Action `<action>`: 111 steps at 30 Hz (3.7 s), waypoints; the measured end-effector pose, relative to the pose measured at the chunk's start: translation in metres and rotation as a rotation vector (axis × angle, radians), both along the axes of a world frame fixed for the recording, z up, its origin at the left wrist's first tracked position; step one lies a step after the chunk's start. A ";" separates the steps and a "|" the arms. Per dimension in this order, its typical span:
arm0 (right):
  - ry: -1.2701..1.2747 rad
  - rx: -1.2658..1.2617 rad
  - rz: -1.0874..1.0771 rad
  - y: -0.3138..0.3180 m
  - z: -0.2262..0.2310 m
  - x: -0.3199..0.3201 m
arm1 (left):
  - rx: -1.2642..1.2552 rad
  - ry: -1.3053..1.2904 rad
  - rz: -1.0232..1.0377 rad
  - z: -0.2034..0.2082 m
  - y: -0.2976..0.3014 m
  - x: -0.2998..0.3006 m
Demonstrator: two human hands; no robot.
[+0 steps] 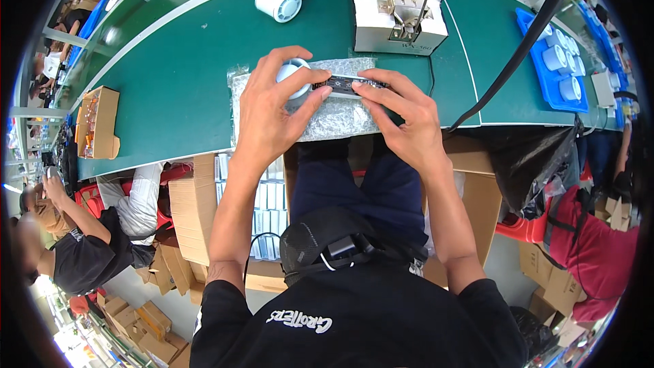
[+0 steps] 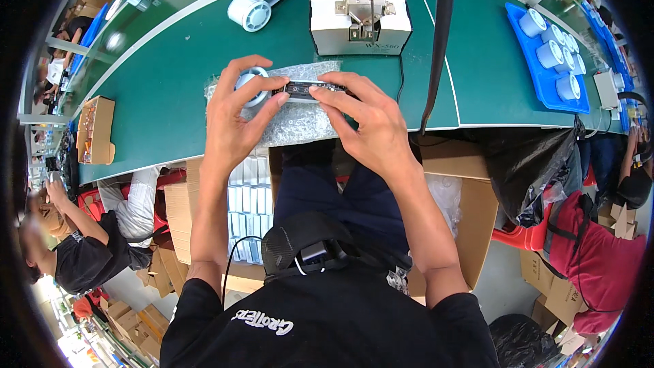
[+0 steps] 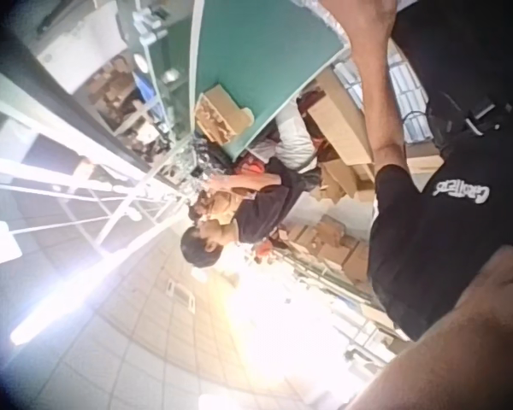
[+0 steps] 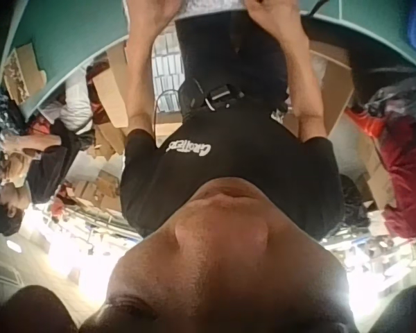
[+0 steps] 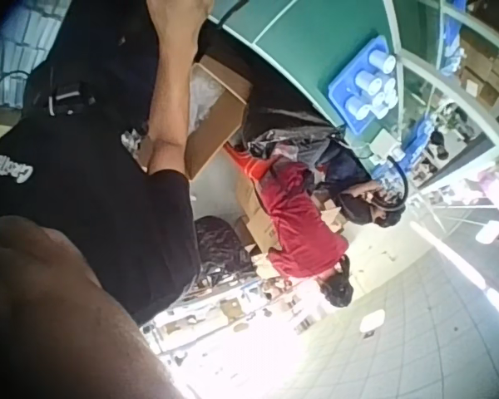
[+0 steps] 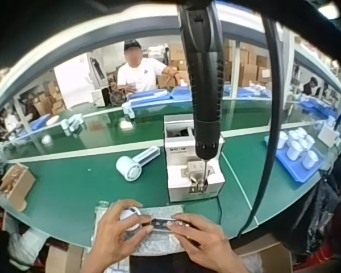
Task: Assemble small portable electric fans on an electronics assembly line using a power screwdriver to secure components.
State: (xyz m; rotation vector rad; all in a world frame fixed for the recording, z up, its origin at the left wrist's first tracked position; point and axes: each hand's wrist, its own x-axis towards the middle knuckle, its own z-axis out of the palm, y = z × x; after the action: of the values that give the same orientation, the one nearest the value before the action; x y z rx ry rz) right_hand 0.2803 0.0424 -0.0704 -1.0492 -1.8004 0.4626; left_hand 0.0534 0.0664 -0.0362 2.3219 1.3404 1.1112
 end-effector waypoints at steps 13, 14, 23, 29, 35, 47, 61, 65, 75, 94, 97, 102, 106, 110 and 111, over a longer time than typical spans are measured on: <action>-0.081 0.084 -0.026 -0.014 0.000 0.000 | 0.277 0.501 -0.162 -0.007 -0.015 0.014; -0.080 0.069 -0.013 -0.012 -0.001 0.000 | 0.272 0.509 -0.176 -0.008 -0.011 0.015; 0.238 -0.109 -0.030 -0.006 0.003 0.017 | 0.411 0.568 -0.199 0.003 0.017 -0.016; 0.265 -0.169 0.009 -0.006 -0.005 0.022 | 0.514 0.533 0.093 0.042 0.050 -0.068; 0.037 0.044 -0.049 -0.005 -0.005 0.012 | 0.488 0.583 0.242 0.020 0.152 -0.136; -0.023 0.039 -0.070 -0.006 -0.004 0.004 | 0.373 0.798 0.432 -0.039 0.308 -0.198; -0.245 0.116 -0.252 -0.002 -0.005 -0.016 | 0.450 0.365 0.286 -0.026 0.276 -0.148; -0.233 0.134 -0.257 -0.003 -0.006 -0.018 | 0.023 -0.007 0.038 -0.021 0.256 -0.096; -0.214 0.146 -0.239 -0.003 -0.009 -0.016 | -0.460 -0.129 -0.330 -0.006 0.200 -0.044; 0.228 0.506 -0.401 0.023 0.039 0.005 | -0.496 -0.402 -0.143 -0.017 0.165 -0.070; 0.328 0.478 -0.362 0.057 0.084 0.005 | -0.419 -0.483 -0.299 -0.006 0.161 -0.062; 0.538 0.199 -0.091 0.082 0.124 -0.005 | -0.391 -0.598 -0.427 0.011 0.145 -0.058; 0.667 0.371 0.072 0.077 0.135 -0.003 | -0.490 -0.684 -0.518 0.016 0.134 -0.052; 0.605 0.386 0.079 0.063 0.148 0.006 | -0.541 -0.722 -0.611 0.018 0.126 -0.047; 0.596 0.341 0.112 0.061 0.148 0.009 | -0.557 -0.732 -0.648 0.018 0.124 -0.047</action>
State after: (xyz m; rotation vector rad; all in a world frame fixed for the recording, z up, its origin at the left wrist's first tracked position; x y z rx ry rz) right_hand 0.2897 0.1033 0.0772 -0.5021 -1.3407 0.4565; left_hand 0.0068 0.1905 -0.0180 1.5135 0.4726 1.0246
